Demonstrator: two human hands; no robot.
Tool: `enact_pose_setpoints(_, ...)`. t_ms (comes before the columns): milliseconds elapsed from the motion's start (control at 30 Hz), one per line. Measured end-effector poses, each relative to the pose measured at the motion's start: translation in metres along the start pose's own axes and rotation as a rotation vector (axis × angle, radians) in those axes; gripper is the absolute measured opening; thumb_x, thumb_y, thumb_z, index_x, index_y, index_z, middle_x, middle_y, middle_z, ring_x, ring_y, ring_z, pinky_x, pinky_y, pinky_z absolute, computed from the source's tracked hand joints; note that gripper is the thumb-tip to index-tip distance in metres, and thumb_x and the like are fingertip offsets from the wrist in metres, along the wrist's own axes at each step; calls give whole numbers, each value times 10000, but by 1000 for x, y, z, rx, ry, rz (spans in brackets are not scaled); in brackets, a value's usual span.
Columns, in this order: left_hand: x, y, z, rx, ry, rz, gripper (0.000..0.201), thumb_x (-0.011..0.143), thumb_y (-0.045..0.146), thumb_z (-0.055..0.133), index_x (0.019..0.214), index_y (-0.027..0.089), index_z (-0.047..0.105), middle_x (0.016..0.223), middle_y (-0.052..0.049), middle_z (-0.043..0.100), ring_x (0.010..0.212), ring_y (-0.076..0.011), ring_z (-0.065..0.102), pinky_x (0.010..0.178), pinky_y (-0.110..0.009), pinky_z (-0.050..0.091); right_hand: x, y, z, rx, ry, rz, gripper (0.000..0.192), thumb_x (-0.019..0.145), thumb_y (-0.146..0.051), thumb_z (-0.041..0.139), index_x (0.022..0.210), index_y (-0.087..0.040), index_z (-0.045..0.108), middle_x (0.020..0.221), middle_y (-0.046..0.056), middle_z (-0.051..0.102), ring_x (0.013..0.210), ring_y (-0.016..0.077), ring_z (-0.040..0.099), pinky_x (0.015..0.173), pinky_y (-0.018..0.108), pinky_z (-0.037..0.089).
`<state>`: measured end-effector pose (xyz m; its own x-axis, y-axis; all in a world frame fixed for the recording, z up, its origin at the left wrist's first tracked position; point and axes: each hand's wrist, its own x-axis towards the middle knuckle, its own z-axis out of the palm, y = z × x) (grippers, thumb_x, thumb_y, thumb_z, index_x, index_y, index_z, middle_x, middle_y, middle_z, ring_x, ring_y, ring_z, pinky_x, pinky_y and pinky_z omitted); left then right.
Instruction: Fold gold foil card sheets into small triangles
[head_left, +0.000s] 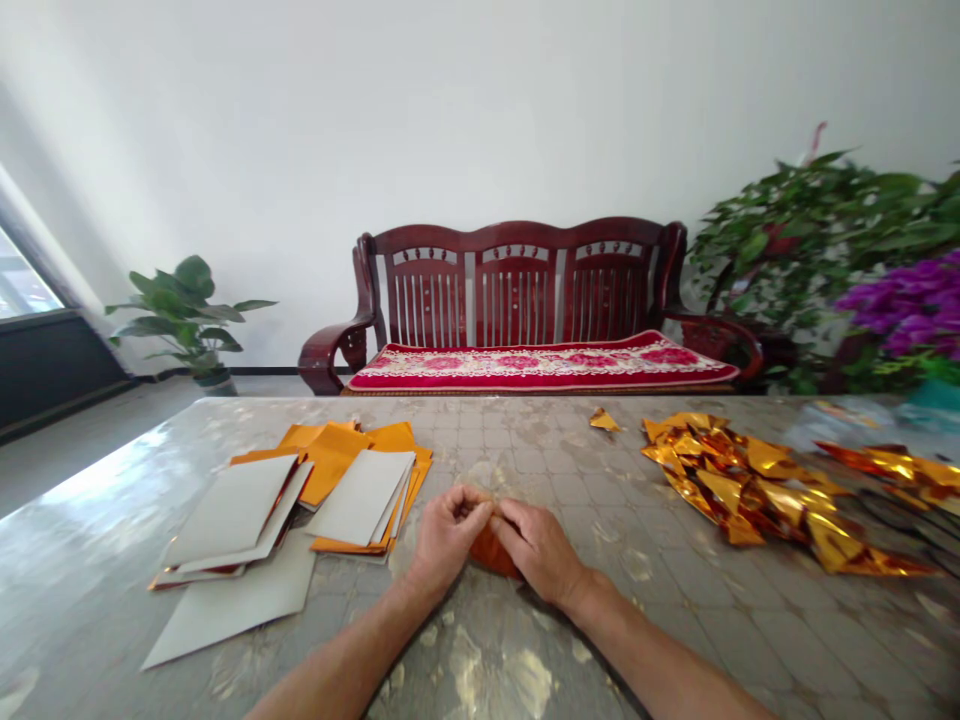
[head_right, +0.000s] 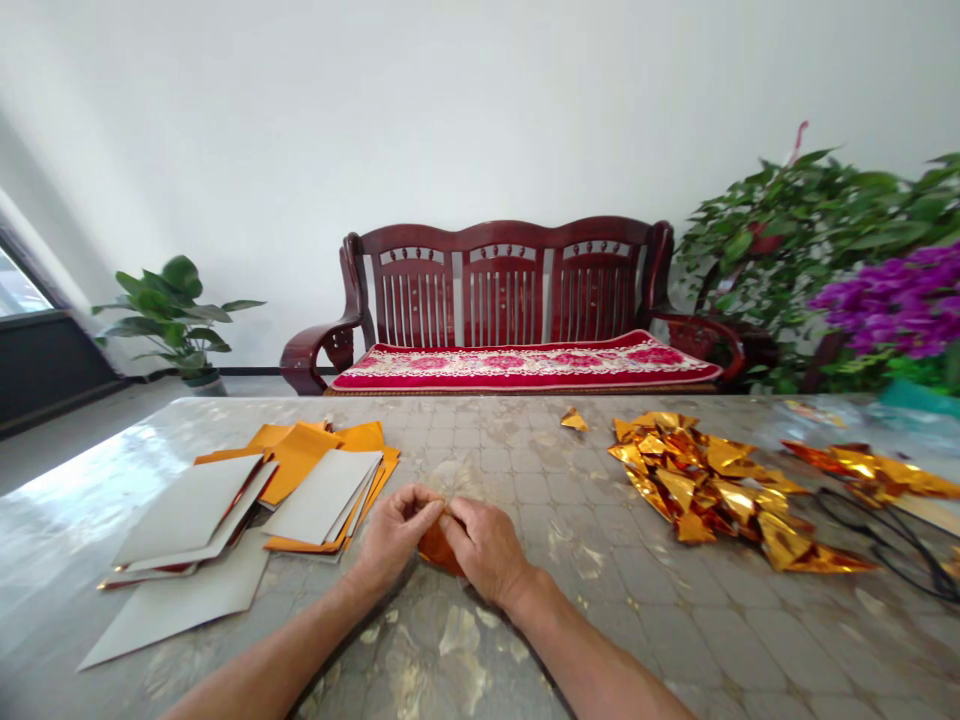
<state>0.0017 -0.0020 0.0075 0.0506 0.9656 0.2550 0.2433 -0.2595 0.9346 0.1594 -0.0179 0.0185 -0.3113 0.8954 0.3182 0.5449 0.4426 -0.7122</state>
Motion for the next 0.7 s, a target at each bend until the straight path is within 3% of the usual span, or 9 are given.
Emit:
enact_pose_setpoints(100, 0, 0, 0, 7, 40, -35, 146, 765, 323, 642, 673, 209, 643, 654, 10, 663, 639, -144, 587, 618, -239, 454, 0, -2, 4, 37, 101, 43, 197, 921, -347, 494, 828, -213, 605, 760, 6, 643, 719, 163, 567, 667, 253, 386)
enact_pose_setpoints(200, 2, -1, -1, -8, 36, -62, 209, 747, 371, 674, 626, 207, 623, 604, 19, 633, 596, -131, 557, 590, -231, 435, 2, 0, 6, 138, 112, 65, 222, 911, -361, 500, 781, -212, 601, 695, -15, 607, 680, 152, 553, 642, 245, 394)
enact_pose_setpoints(367, 6, -4, -4, -412, -145, -292, 469, 770, 635, 601, 694, 173, 617, 576, 14, 603, 507, -102, 536, 524, -214, 428, 7, 10, 4, 321, 89, 75, 194, 866, -335, 518, 765, -197, 611, 702, -24, 592, 694, 142, 549, 662, 234, 419)
enact_pose_setpoints(467, 8, -2, -6, -529, -221, -401, 502, 635, 618, 756, 678, 149, 583, 570, 17, 606, 473, -71, 518, 497, -180, 406, 10, 14, 3, 388, 81, 100, 194, 835, -341, 555, 729, -189, 613, 674, -27, 588, 655, 132, 532, 643, 231, 421)
enact_pose_setpoints(700, 5, 2, -6, -495, -222, -355, 469, 598, 539, 823, 710, 137, 608, 573, 36, 576, 467, -53, 485, 482, -167, 373, 11, 16, 3, 435, 85, 138, 213, 798, -353, 602, 677, -180, 628, 626, -28, 604, 589, 119, 518, 584, 223, 419)
